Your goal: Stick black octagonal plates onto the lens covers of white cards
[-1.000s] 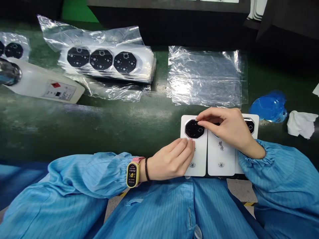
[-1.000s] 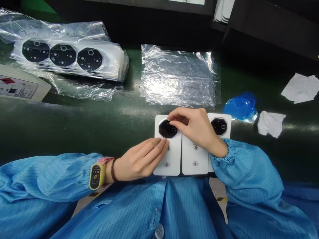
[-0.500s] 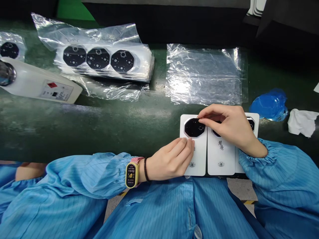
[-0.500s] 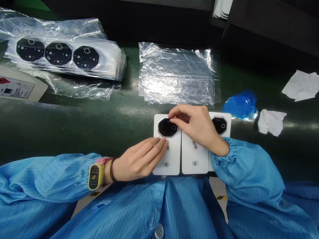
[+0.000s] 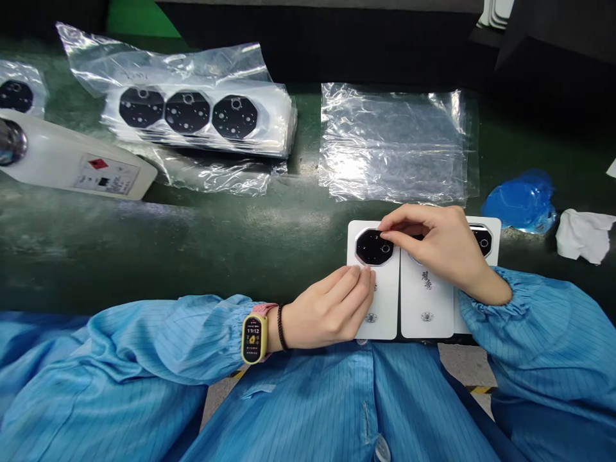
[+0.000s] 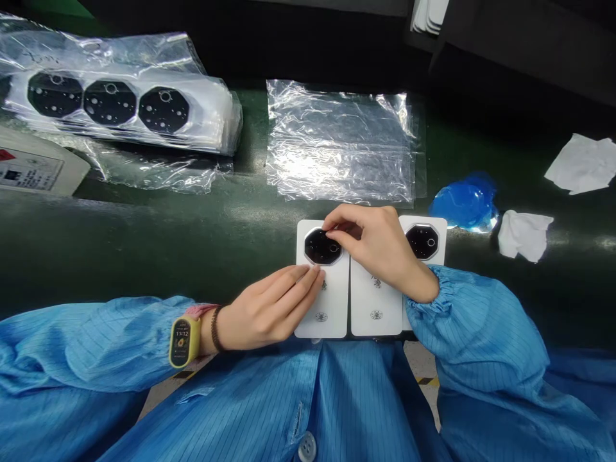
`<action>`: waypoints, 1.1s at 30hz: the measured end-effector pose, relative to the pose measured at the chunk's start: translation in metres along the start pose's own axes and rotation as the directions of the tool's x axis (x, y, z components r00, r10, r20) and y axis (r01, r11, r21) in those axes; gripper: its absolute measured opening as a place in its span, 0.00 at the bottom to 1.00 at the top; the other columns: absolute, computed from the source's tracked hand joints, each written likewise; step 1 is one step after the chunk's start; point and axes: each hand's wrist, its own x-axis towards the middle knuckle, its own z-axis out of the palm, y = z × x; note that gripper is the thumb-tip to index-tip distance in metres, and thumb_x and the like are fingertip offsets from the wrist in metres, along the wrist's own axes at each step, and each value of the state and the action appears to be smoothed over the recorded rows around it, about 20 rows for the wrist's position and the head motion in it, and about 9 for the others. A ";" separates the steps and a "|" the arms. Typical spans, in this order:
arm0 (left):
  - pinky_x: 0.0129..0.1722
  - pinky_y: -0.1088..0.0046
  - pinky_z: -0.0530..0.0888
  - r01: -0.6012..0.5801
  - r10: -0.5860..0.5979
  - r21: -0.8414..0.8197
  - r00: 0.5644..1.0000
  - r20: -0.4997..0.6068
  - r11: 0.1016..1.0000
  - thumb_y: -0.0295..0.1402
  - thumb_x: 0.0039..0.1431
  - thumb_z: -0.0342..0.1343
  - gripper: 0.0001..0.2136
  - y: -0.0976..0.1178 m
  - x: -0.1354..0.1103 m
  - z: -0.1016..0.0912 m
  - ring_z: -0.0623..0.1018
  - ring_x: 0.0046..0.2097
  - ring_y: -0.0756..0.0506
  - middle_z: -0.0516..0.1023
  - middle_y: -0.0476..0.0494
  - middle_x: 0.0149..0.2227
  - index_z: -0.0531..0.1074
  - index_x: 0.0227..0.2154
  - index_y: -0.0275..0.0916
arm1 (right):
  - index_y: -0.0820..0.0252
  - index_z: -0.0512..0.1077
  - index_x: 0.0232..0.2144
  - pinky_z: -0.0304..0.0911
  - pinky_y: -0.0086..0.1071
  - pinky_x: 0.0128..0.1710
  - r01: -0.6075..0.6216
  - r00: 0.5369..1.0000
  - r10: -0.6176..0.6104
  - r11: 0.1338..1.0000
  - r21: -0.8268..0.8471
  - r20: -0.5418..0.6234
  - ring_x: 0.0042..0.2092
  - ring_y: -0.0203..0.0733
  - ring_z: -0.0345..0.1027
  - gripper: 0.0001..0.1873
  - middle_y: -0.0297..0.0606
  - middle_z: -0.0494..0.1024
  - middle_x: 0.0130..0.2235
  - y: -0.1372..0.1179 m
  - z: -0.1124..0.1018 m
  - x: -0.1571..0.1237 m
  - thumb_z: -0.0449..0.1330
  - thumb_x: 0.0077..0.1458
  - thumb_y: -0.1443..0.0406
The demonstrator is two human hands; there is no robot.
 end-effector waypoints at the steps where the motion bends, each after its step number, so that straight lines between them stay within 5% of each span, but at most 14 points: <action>1: 0.42 0.66 0.78 -0.002 0.002 -0.001 1.000 0.004 1.000 0.19 0.62 0.47 0.10 0.000 0.000 0.000 0.78 0.40 0.43 0.79 0.33 0.37 0.71 0.41 0.19 | 0.55 0.76 0.28 0.74 0.34 0.36 -0.002 1.000 0.002 1.000 -0.007 0.000 0.33 0.40 0.75 0.07 0.31 0.81 0.31 0.000 0.000 0.000 0.60 0.51 0.70; 21: 0.40 0.67 0.79 0.006 -0.006 0.032 1.000 -0.003 0.999 0.18 0.62 0.45 0.11 0.002 0.002 0.000 0.80 0.39 0.43 0.80 0.33 0.36 0.71 0.41 0.19 | 0.54 0.76 0.28 0.69 0.33 0.33 0.242 0.968 -0.251 0.917 -0.318 0.013 0.34 0.41 0.74 0.12 0.32 0.80 0.30 0.006 0.000 -0.004 0.55 0.55 0.73; 29: 0.40 0.63 0.79 0.033 -0.032 0.030 0.999 -0.014 0.999 0.18 0.60 0.50 0.09 0.005 0.003 0.001 0.80 0.39 0.40 0.79 0.34 0.36 0.72 0.40 0.18 | 0.65 0.74 0.41 0.65 0.30 0.25 0.416 0.884 -0.453 0.650 -0.637 0.114 0.34 0.40 0.72 0.14 0.38 0.80 0.31 0.002 0.008 -0.016 0.50 0.59 0.76; 33: 0.38 0.62 0.81 0.053 -0.052 0.051 0.999 -0.016 0.997 0.18 0.60 0.51 0.08 0.006 0.002 0.002 0.80 0.40 0.38 0.79 0.36 0.36 0.73 0.39 0.21 | 0.69 0.73 0.39 0.62 0.28 0.22 0.487 0.814 -0.551 0.475 -0.733 0.184 0.31 0.36 0.70 0.13 0.35 0.77 0.26 -0.003 0.010 -0.018 0.50 0.58 0.79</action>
